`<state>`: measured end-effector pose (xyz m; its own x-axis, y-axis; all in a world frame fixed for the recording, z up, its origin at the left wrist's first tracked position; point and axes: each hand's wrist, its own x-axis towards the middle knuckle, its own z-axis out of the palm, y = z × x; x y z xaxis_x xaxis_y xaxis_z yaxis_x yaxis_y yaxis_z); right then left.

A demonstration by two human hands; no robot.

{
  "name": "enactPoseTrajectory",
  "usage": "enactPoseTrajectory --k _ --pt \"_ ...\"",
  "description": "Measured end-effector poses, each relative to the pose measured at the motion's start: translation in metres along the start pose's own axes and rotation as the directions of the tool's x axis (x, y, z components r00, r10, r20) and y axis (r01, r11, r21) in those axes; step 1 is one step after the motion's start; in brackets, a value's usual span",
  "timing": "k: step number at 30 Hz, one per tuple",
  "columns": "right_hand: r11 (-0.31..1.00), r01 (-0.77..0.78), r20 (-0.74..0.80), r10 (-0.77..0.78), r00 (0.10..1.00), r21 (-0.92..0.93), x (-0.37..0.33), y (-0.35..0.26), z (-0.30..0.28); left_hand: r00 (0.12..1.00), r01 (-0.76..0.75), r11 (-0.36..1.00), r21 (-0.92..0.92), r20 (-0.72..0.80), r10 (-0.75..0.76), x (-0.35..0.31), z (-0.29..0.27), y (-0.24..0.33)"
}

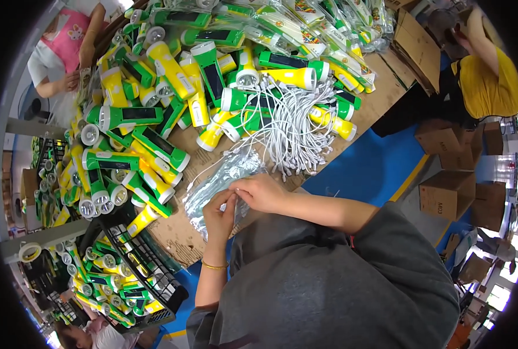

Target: Placing flashlights and power cords into individual plastic bags on a factory production line.

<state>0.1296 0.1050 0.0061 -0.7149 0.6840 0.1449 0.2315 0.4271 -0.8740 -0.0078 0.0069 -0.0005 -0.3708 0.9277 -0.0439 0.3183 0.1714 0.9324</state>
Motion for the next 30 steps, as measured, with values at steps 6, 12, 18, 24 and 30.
enactPoseTrajectory --k 6,12,18,24,30 --pt "0.993 0.054 -0.038 -0.058 0.998 -0.109 -0.001 0.007 0.006 0.986 -0.163 0.970 0.179 0.009 0.164 0.004 0.001 0.010" --pt "0.994 0.086 -0.043 -0.090 0.995 -0.071 0.003 -0.007 -0.009 0.962 -0.231 0.875 0.425 -0.036 0.272 -0.002 0.000 -0.002" --pt "0.935 -0.265 0.083 0.252 0.964 0.237 -0.007 0.030 -0.099 0.957 0.002 0.884 0.467 -0.258 0.135 -0.017 -0.072 -0.066" --pt "0.914 -0.406 -0.768 0.268 0.582 0.011 0.031 0.173 -0.364 0.959 0.019 0.800 0.600 -0.238 0.156 -0.006 -0.053 -0.002" --pt "0.575 -0.644 -0.556 0.354 0.752 -0.504 0.057 0.289 -0.435 0.972 0.118 0.931 0.346 -0.232 -0.037 -0.020 -0.034 0.018"
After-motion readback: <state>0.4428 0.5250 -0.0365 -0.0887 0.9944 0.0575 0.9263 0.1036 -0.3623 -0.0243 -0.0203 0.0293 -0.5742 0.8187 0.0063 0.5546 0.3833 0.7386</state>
